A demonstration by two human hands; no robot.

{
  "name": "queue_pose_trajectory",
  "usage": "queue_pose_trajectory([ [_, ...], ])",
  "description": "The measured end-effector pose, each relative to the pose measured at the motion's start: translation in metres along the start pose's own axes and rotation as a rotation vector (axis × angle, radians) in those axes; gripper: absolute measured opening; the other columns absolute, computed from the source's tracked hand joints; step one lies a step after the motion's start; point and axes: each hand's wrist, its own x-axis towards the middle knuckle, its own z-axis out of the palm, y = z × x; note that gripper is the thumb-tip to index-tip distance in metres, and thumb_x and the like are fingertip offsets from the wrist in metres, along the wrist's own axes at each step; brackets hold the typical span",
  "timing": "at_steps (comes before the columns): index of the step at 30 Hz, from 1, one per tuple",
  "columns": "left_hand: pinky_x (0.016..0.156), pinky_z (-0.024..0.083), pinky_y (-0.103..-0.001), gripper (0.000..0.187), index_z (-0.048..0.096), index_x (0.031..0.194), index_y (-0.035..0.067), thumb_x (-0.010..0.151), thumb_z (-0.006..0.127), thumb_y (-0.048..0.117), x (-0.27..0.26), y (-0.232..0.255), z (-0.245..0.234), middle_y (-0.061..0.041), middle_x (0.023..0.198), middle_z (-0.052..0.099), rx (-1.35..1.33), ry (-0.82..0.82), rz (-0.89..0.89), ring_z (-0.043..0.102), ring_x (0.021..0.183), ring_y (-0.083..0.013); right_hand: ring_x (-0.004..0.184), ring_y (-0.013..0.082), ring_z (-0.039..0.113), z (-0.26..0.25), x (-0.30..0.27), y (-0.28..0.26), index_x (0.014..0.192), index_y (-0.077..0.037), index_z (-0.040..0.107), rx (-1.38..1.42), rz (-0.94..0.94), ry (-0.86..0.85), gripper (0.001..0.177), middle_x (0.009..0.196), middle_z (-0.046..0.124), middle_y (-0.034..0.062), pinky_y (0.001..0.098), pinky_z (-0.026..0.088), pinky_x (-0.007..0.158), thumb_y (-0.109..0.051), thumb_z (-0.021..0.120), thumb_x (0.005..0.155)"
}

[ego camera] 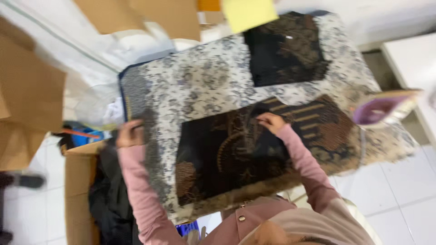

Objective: The person irons a stack of black patterned fabric pieces on a table, then unfolds and irons a larger black fabric piece. The person folds the ironed fabric and places it on top of the stack.

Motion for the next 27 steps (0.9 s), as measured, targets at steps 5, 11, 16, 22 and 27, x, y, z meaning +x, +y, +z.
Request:
queue_pose_trajectory([
  [5, 0.063, 0.056, -0.036, 0.018, 0.071, 0.11, 0.014, 0.092, 0.073, 0.008, -0.02, 0.243, 0.128, -0.008, 0.104, 0.076, -0.15, -0.51, 0.436, 0.073, 0.076, -0.0256, 0.125, 0.0292, 0.06, -0.071, -0.034, -0.088, 0.143, -0.008, 0.06, -0.054, -0.42, -0.092, 0.05, 0.137, 0.064, 0.0125, 0.0446, 0.05, 0.106, -0.03, 0.072, 0.099],
  [11, 0.068, 0.058, -0.032, 0.015, 0.07, 0.108, 0.01, 0.095, 0.07, 0.002, -0.025, 0.403, 0.144, -0.006, 0.098, 0.074, -0.298, -0.541, 0.639, 0.075, 0.081, -0.0241, 0.119, 0.026, 0.066, -0.152, -0.091, -0.156, 0.139, -0.003, 0.057, 0.202, -0.662, -0.191, 0.059, 0.13, 0.067, 0.0138, 0.0379, 0.051, 0.103, -0.026, 0.082, 0.091],
  [16, 0.073, 0.06, -0.028, 0.013, 0.069, 0.112, 0.005, 0.101, 0.066, -0.002, -0.007, 0.444, 0.13, -0.011, 0.102, 0.074, -0.328, -0.378, 0.632, 0.076, 0.087, -0.0213, 0.076, 0.0234, 0.07, -0.131, -0.11, -0.158, 0.104, -0.001, 0.073, 0.223, -0.325, -0.294, 0.021, 0.089, 0.075, 0.0131, 0.0346, 0.055, 0.075, -0.014, 0.085, 0.092],
  [22, 0.078, 0.058, -0.032, 0.016, 0.071, 0.111, 0.005, 0.102, 0.066, -0.007, 0.002, 0.452, 0.123, -0.01, 0.102, 0.074, -0.252, -0.182, 0.6, 0.074, 0.09, -0.0216, 0.077, 0.0258, 0.065, -0.157, -0.122, -0.171, 0.103, 0.005, 0.065, 0.634, -0.331, 0.228, 0.026, 0.096, 0.07, 0.0157, 0.037, 0.05, 0.064, 0.005, 0.056, 0.078],
  [27, 0.073, 0.055, -0.034, 0.022, 0.072, 0.121, 0.01, 0.102, 0.069, -0.001, 0.002, 0.45, 0.123, -0.007, 0.109, 0.08, -0.199, -0.204, 0.414, 0.072, 0.084, -0.0177, 0.078, 0.0138, 0.062, -0.252, -0.125, -0.2, 0.097, 0.001, 0.066, 0.849, -0.439, 0.244, 0.019, 0.09, 0.068, 0.0061, 0.0257, 0.051, 0.072, 0.009, 0.05, 0.094],
])
